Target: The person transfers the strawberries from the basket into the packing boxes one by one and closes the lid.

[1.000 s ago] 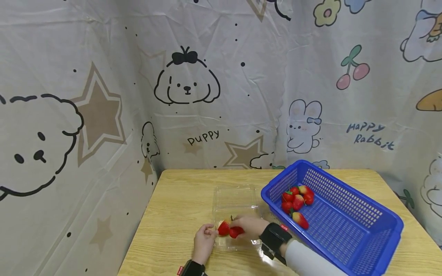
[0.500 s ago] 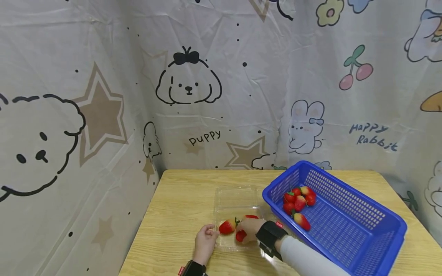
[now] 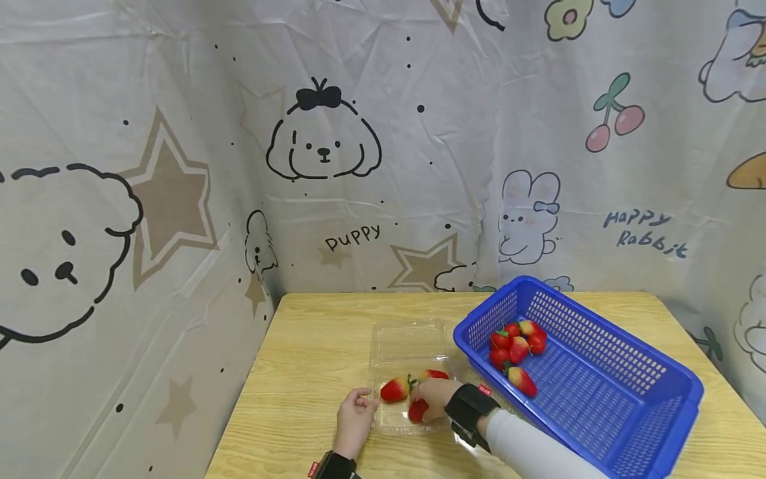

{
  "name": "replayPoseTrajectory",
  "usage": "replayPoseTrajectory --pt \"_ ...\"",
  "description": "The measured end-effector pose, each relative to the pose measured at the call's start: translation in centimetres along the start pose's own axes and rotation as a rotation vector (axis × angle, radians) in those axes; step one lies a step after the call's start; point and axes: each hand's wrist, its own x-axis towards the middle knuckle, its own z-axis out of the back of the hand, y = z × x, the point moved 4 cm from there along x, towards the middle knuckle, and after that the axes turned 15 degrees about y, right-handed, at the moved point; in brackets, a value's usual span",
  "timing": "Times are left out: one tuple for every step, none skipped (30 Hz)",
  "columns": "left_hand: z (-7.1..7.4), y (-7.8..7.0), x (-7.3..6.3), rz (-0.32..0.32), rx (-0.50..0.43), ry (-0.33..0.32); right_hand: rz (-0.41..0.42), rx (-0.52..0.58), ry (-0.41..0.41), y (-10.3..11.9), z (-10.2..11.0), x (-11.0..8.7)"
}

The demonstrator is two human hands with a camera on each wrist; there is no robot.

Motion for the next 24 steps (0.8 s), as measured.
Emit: replayPoseTrajectory --pt "0.0 0.0 0.0 -0.004 0.000 0.000 -0.003 -0.001 0.004 0.0 0.0 0.0" --pt "0.0 -0.1 0.0 -0.007 0.002 -0.002 -0.010 0.001 0.011 0.1 0.1 -0.1" --pt "0.0 -0.1 0.0 -0.010 0.006 -0.003 -0.012 0.006 0.019 0.1 0.2 -0.2" --pt "0.1 -0.1 0.0 -0.010 0.010 -0.004 -0.017 0.011 0.030 0.2 0.3 -0.3" --pt "0.1 -0.1 0.0 -0.012 0.014 -0.006 -0.025 0.017 0.044 0.3 0.5 -0.5" --pt "0.1 -0.1 0.0 -0.012 0.016 -0.006 -0.032 0.034 0.057 0.4 0.9 -0.7" --pt "0.1 -0.1 0.0 -0.010 0.016 -0.006 -0.038 0.058 0.072 0.5 1.4 -1.0" --pt "0.0 -0.1 0.0 -0.010 0.014 -0.004 -0.040 0.081 0.080 0.7 2.1 -1.4" --pt "0.0 -0.1 0.0 -0.011 0.010 -0.001 -0.040 0.099 0.078 0.8 2.8 -1.9" --pt "0.0 0.0 0.0 -0.012 0.005 0.004 -0.036 0.117 0.067 0.9 3.6 -2.5" --pt "0.0 0.0 0.0 -0.016 0.000 0.010 -0.032 0.146 0.045 0.9 4.6 -3.1" --pt "0.0 0.0 0.0 -0.021 -0.002 0.014 -0.019 0.183 0.009 0.8 5.6 -3.8" --pt "0.0 0.0 -0.1 -0.025 -0.003 0.017 -0.002 0.204 -0.042 0.7 6.6 -4.5" --pt "-0.1 0.0 -0.1 -0.027 -0.002 0.019 0.012 0.211 -0.108 0.4 7.6 -5.3" --pt "-0.1 0.0 -0.1 -0.031 -0.001 0.020 0.026 0.220 -0.186 0.0 8.6 -6.2" --pt "-0.1 0.0 -0.1 -0.031 -0.001 0.021 0.039 0.230 -0.276 -0.4 9.5 -7.0" --pt "-0.1 0.0 -0.1 -0.031 0.001 0.019 0.038 0.231 -0.369 -1.0 10.4 -7.9" --pt "-0.1 0.0 -0.1 -0.027 0.003 0.017 0.034 0.224 -0.464 -1.7 11.2 -8.9" --pt "-0.1 0.1 0.0 -0.022 0.003 0.015 0.016 0.212 -0.559 -2.4 11.8 -9.8" --pt "-0.1 0.1 0.0 -0.017 0.004 0.012 -0.006 0.203 -0.645 -3.3 12.2 -10.7" --pt "-0.1 0.1 0.0 -0.014 0.005 0.010 -0.031 0.198 -0.719 -4.1 12.6 -11.5" --pt "-0.1 0.2 0.1 -0.011 0.006 0.008 -0.062 0.194 -0.779 -4.9 12.8 -12.3" --pt "-0.1 0.2 0.1 -0.008 0.008 0.007 -0.100 0.189 -0.821 -5.7 12.8 -12.9" --pt "-0.1 0.3 0.1 -0.005 0.006 0.006 -0.130 0.186 -0.857 -6.4 12.8 -13.5"
